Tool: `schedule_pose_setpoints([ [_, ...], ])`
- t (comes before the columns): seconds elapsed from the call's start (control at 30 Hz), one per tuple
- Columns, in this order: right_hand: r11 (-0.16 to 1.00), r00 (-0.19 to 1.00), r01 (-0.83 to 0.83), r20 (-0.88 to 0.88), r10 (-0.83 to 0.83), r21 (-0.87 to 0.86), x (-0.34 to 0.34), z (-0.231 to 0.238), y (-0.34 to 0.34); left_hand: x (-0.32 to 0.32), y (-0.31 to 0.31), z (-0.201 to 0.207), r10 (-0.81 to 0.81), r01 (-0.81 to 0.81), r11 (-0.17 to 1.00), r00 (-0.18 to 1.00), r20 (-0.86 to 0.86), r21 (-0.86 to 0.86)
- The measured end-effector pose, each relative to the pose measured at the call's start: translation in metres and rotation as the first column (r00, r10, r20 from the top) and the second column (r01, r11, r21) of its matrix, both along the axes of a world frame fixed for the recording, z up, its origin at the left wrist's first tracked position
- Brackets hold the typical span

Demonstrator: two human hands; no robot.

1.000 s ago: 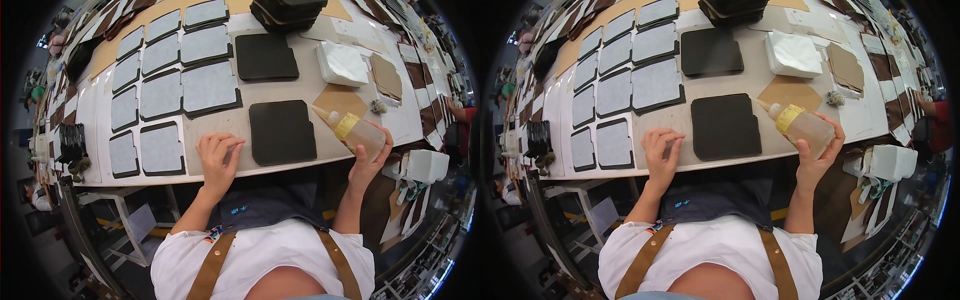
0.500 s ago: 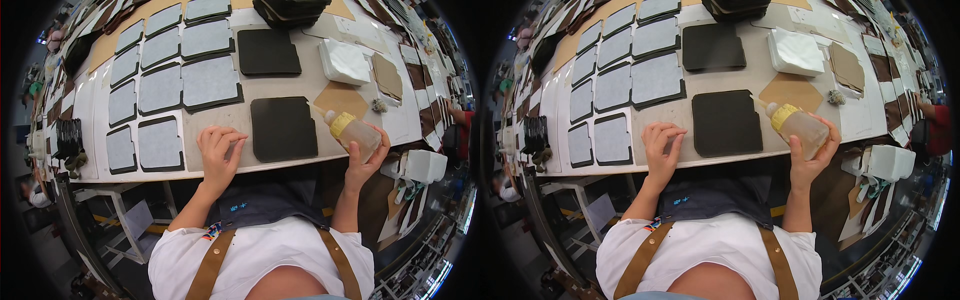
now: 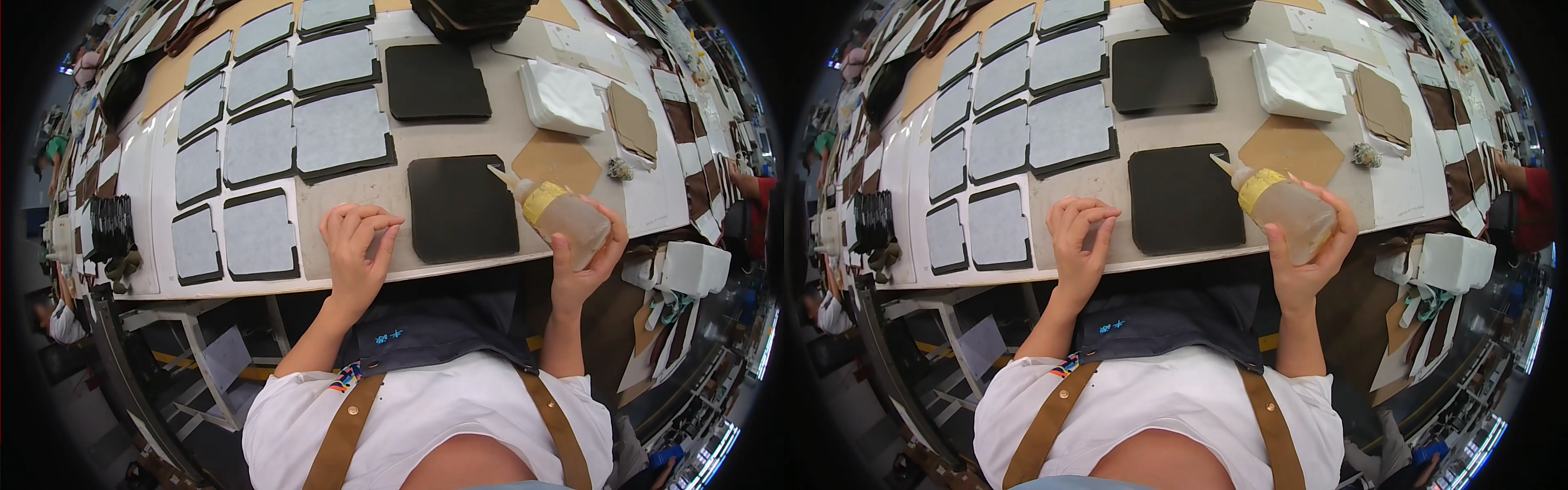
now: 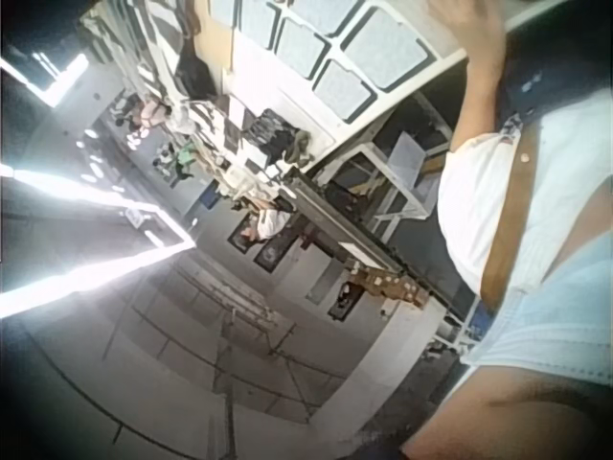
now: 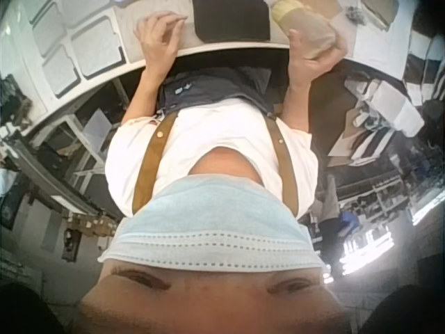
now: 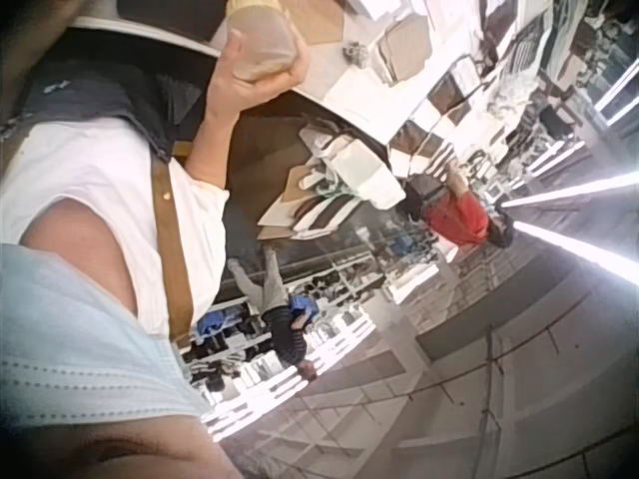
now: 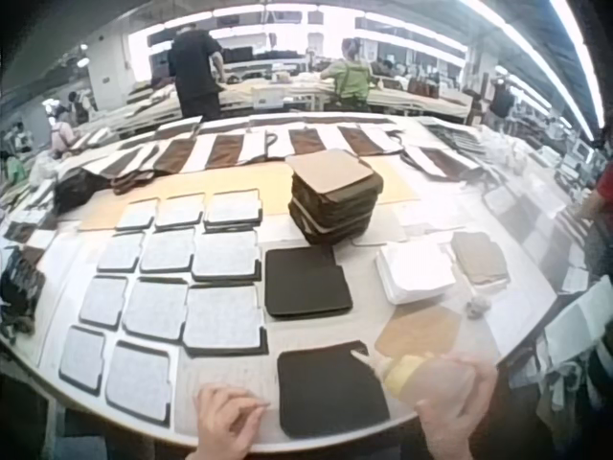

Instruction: The person applies glue from a squeeze bottle onto a dark rectangular base and then places a light-colored square insert on top. They press the insert down to secure it and move the finished unit to a stack on the left. This process is repeated for multiple units throughout the clip.

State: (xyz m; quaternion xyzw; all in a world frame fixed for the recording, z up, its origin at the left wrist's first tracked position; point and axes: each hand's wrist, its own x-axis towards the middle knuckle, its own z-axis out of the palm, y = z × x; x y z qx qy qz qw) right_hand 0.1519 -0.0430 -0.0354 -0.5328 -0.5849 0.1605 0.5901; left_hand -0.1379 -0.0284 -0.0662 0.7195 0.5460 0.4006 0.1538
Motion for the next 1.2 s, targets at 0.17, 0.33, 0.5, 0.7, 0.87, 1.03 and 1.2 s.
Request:
schedule_pose_setpoints([
  [0.17,0.994,0.995,-0.1,0.002,0.1,0.048,-0.014,-0.002,0.004,-0.001,-0.001,0.0,0.006,-0.006,1.0,1.0,0.01,0.015],
  [0.33,0.982,0.987,-0.163,0.006,0.163,0.099,-0.03,-0.006,0.011,-0.002,0.0,-0.001,0.002,-0.003,0.999,0.999,0.032,0.035],
  [0.5,0.967,0.971,-0.235,0.075,0.228,0.099,-0.045,-0.003,0.016,-0.005,0.0,-0.003,-0.005,0.004,1.0,0.999,0.041,0.028],
  [0.7,0.944,0.947,-0.317,0.082,0.31,0.095,-0.063,-0.002,0.023,-0.004,0.0,-0.004,-0.001,-0.002,0.999,0.998,0.066,0.05],
  [0.87,0.931,0.915,-0.36,-0.17,0.365,0.063,-0.057,0.007,0.032,-0.006,0.0,-0.006,0.003,-0.008,0.998,0.996,0.09,0.058],
  [1.03,0.887,0.829,-0.454,-0.403,0.387,-0.081,-0.029,0.021,0.059,-0.007,0.0,-0.005,0.014,-0.021,0.999,0.991,0.13,0.05],
  [1.2,0.849,0.821,-0.516,-0.348,0.452,-0.115,-0.023,0.017,0.075,-0.007,0.0,-0.004,0.018,-0.025,0.998,0.99,0.137,0.054],
])
